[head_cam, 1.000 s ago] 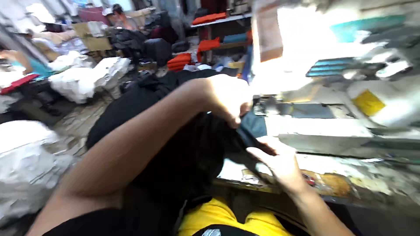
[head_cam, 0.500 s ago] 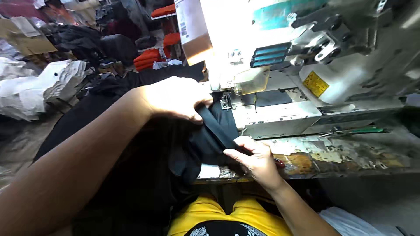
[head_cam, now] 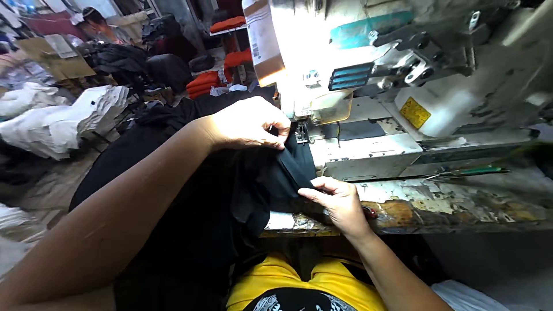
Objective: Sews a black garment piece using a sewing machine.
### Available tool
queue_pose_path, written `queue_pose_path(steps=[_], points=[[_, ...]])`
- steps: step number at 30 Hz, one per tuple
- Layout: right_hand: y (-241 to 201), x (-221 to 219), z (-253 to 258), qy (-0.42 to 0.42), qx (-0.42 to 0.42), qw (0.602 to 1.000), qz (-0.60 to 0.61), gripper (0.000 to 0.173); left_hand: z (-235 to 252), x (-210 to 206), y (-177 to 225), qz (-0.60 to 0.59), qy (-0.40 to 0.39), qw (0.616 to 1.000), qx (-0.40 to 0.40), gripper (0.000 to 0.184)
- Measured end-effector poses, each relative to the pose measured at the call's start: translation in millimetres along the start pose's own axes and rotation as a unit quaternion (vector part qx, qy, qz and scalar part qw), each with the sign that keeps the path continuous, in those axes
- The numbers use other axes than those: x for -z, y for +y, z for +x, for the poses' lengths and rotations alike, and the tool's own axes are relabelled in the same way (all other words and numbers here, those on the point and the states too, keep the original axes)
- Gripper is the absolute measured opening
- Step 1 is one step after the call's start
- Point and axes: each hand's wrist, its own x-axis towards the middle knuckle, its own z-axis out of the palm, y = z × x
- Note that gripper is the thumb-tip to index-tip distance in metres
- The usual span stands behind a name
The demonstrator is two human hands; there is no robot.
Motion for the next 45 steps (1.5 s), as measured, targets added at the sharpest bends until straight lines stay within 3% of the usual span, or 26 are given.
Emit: queue_pose_path(steps=[6,9,12,17,21,23,26,31,34,39,45], points=[[-0.5,2.9,-7.4,-0.030,-0.004,0.999,-0.013,0.008,1.4,1.9,20.8,-0.003,-0.017,1.000,-0.019,0.012],[-3.1,2.4,-9.5,-0.027,0.001,0.999,-0.026,0.007,3.2,1.6,35.1,0.065,-0.058,0.996,0.019,0.014],[-2.4,0.8,-10.2,-0.028,0.020,0.998,-0.049,0.009,2.4,-4.9,35.5,0.166,-0.124,0.976,0.070,0.027],[-0.2,5.7,-15.2,-0.030,0.036,0.997,-0.068,0.010,-2.1,-8.2,33.3,0.159,-0.101,0.982,0.026,0.025],[3.5,5.4,-14.3,-0.033,0.037,0.996,-0.071,0.010,-0.7,-6.2,38.7,0.103,-0.107,0.985,0.087,0.031],[2.7,4.8,-13.3,-0.040,0.033,0.997,-0.061,0.007,-1.9,-11.6,34.3,0.084,-0.069,0.991,0.072,0.033],[2.7,5.4,-12.8,-0.054,0.036,0.996,-0.062,0.004,-2.9,-9.5,31.9,0.049,-0.055,0.996,0.040,0.019],[1.3,5.0,-14.4,-0.055,0.049,0.994,-0.077,0.007,-2.4,-13.3,29.0,0.075,-0.013,0.996,-0.038,0.015],[4.7,6.1,-16.1,-0.060,0.057,0.993,-0.083,0.009,0.6,-11.8,54.5,0.084,-0.042,0.996,-0.006,0.009],[8.8,5.6,-17.3,-0.046,0.078,0.990,-0.112,0.013,9.1,-12.1,45.5,0.197,-0.180,0.957,0.114,0.049],[11.5,6.5,-21.9,-0.046,0.092,0.989,-0.108,0.014,4.6,-6.1,47.9,0.172,-0.166,0.966,0.098,0.047]])
